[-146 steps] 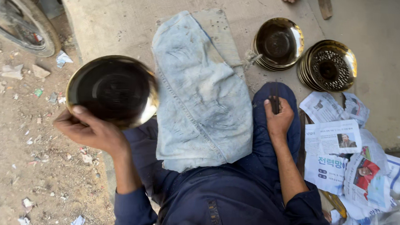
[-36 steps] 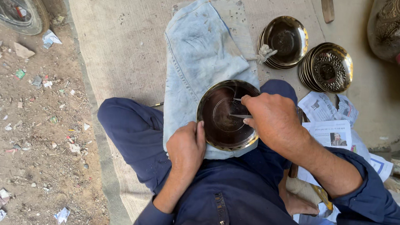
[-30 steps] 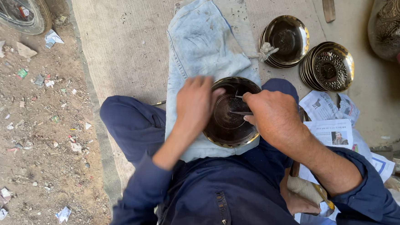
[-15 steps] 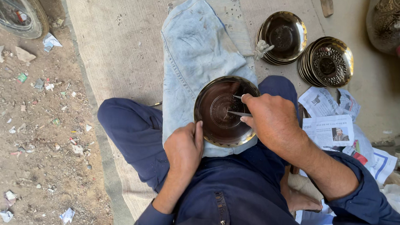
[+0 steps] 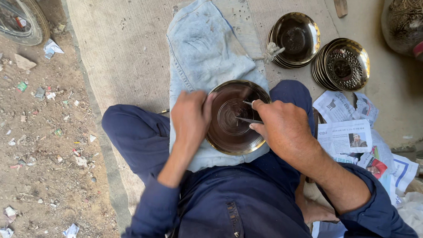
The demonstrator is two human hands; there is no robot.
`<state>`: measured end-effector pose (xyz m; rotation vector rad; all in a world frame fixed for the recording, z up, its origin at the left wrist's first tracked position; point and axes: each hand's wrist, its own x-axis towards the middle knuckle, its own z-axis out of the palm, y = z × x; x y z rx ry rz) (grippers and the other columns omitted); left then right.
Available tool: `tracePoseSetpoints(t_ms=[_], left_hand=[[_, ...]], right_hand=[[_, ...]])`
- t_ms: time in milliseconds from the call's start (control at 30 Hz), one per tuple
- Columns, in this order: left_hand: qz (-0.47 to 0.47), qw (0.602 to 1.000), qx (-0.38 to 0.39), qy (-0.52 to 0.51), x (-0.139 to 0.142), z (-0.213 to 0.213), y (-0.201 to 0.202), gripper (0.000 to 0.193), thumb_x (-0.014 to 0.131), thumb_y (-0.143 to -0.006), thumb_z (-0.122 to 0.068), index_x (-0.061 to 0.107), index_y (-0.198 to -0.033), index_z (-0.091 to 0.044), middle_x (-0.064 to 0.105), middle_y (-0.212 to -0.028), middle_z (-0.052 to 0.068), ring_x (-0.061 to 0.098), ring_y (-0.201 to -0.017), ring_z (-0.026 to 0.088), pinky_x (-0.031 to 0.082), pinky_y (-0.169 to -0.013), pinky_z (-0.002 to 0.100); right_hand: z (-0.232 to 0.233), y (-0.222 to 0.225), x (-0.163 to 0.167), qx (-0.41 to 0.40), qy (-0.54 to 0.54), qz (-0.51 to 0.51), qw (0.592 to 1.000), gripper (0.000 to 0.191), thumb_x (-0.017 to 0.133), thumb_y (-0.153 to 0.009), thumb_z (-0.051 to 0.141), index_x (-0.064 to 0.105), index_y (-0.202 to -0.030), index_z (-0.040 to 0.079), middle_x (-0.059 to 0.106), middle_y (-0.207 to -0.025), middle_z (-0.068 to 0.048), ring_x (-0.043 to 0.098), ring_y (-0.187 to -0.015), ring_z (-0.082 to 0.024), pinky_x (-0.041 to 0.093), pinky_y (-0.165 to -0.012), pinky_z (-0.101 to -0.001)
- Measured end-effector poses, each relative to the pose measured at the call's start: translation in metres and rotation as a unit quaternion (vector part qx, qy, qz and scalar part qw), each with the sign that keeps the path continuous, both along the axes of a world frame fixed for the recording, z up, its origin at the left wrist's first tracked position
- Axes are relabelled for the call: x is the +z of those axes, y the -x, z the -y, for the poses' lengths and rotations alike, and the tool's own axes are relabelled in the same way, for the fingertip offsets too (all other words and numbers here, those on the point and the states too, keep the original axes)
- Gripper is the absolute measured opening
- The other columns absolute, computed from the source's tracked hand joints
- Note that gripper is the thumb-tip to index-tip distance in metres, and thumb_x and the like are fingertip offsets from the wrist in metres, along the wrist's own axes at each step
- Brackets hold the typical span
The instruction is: The person sits on the ground with a brass plate on their lap and engraves decorative patterns into its surface using a small hand tool, repeatedly scraping circular designs. They set finished plates aside and pick up the next plate from a stack to continue engraving.
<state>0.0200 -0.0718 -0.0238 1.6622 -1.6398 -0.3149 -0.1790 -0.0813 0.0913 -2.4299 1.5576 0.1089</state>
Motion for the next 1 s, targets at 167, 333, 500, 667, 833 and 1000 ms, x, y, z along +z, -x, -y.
tracePoseSetpoints(t_ms=[167, 333, 500, 667, 833, 1000], left_hand=[[-0.037, 0.984, 0.073, -0.155, 0.008, -0.075, 0.009, 0.039, 0.065, -0.098, -0.031, 0.063, -0.069, -0.005, 0.059, -0.063, 0.019, 0.059, -0.065, 0.038, 0.046, -0.059, 0.052], [0.069, 0.994, 0.049, -0.068, 0.013, -0.042, 0.002, 0.033, 0.068, -0.097, -0.031, 0.065, -0.079, -0.004, 0.063, -0.074, 0.016, 0.059, -0.074, 0.039, 0.048, -0.060, 0.051], [0.060, 0.994, -0.075, 0.042, 0.009, 0.039, 0.004, 0.028, 0.073, -0.093, -0.030, 0.066, -0.083, -0.005, 0.064, -0.081, 0.013, 0.059, -0.081, 0.037, 0.049, -0.067, 0.048], [0.027, 1.000, -0.012, 0.003, 0.000, 0.008, 0.000, 0.031, 0.071, -0.096, -0.028, 0.064, -0.076, -0.006, 0.065, -0.077, 0.014, 0.059, -0.076, 0.037, 0.048, -0.065, 0.049], [-0.056, 0.992, 0.083, -0.073, 0.000, -0.076, 0.011, 0.036, 0.065, -0.099, -0.027, 0.061, -0.072, -0.005, 0.058, -0.068, 0.019, 0.057, -0.066, 0.039, 0.045, -0.060, 0.051], [-0.076, 0.982, 0.117, -0.125, -0.009, -0.097, 0.021, 0.041, 0.065, -0.099, -0.029, 0.058, -0.067, -0.004, 0.054, -0.061, 0.017, 0.055, -0.060, 0.036, 0.041, -0.056, 0.051]], right_hand=[[-0.001, 0.002, -0.006, -0.014, -0.026, -0.021, 0.999, 0.050, 0.082, -0.079, 0.032, 0.067, -0.120, 0.009, 0.072, -0.076, -0.017, 0.073, -0.074, -0.036, 0.057, -0.062, -0.0489], [-0.006, -0.002, -0.009, 0.002, 0.000, -0.036, 0.999, 0.046, 0.080, -0.083, 0.035, 0.067, -0.116, 0.005, 0.072, -0.073, -0.016, 0.074, -0.071, -0.034, 0.058, -0.057, -0.0452], [-0.008, -0.005, -0.011, -0.026, -0.009, -0.044, 0.999, 0.046, 0.080, -0.083, 0.036, 0.067, -0.114, 0.004, 0.072, -0.073, -0.016, 0.074, -0.071, -0.034, 0.058, -0.057, -0.0456], [-0.012, 0.000, -0.012, -0.034, -0.009, -0.014, 0.999, 0.046, 0.080, -0.082, 0.034, 0.067, -0.114, 0.004, 0.071, -0.071, -0.016, 0.073, -0.070, -0.036, 0.057, -0.057, -0.0481], [-0.025, -0.001, -0.021, -0.073, -0.008, -0.040, 0.996, 0.044, 0.076, -0.086, 0.039, 0.066, -0.114, 0.006, 0.071, -0.074, -0.017, 0.072, -0.072, -0.038, 0.057, -0.059, -0.0489], [-0.061, -0.017, -0.042, -0.147, 0.025, -0.060, 0.987, 0.053, 0.069, -0.094, 0.044, 0.063, -0.129, 0.005, 0.071, -0.074, -0.018, 0.072, -0.068, -0.038, 0.058, -0.057, -0.0490]])
